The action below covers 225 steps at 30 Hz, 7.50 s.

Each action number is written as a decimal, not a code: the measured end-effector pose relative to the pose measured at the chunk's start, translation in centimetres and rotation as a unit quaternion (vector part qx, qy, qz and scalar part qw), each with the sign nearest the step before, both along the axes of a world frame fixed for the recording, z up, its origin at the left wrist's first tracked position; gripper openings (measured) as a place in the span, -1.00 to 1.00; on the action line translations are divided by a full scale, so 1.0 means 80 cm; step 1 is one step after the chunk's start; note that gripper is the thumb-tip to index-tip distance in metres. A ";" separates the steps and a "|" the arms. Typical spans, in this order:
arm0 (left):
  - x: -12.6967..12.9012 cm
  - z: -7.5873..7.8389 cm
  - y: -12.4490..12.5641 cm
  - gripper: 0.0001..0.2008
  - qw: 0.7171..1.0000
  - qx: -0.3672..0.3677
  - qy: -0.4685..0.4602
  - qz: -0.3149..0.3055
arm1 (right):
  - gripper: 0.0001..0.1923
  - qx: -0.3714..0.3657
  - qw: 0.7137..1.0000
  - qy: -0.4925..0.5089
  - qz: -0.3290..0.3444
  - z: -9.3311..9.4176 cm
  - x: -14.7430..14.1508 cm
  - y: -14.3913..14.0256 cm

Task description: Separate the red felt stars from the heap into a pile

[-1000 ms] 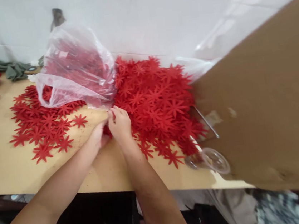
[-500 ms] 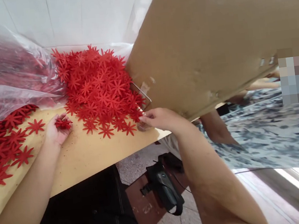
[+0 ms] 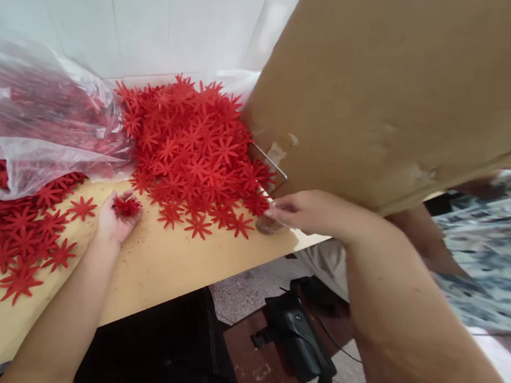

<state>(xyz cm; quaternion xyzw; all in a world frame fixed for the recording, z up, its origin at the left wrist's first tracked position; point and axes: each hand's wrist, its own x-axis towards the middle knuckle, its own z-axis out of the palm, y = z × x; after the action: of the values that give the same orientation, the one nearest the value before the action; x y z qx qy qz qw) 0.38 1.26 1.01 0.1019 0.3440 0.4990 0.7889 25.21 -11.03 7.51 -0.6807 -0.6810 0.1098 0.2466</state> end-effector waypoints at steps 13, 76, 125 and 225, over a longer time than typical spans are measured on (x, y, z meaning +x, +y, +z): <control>-0.008 -0.007 -0.006 -0.67 0.997 -0.002 -0.038 0.063 | -0.38 0.031 0.975 0.053 0.212 -0.085 -0.235 0.056; 0.009 -0.006 -0.009 -0.81 0.929 0.224 0.286 -0.072 | -0.83 0.140 0.847 0.511 -0.042 -0.095 -0.166 0.151; 0.000 0.000 -0.006 -0.77 0.935 0.204 0.288 -0.046 | -0.94 0.132 0.927 0.340 0.087 -0.097 -0.165 0.157; 0.000 0.013 -0.001 -0.83 0.901 0.225 0.370 0.027 | -0.72 0.087 0.934 0.342 0.054 -0.082 -0.163 0.151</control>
<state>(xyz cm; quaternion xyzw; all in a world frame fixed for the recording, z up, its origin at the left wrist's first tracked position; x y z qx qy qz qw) 0.36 1.18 2.04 0.4442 0.4925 0.5109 0.5470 12.14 1.05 0.91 -0.5404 -0.5978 0.2891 0.5167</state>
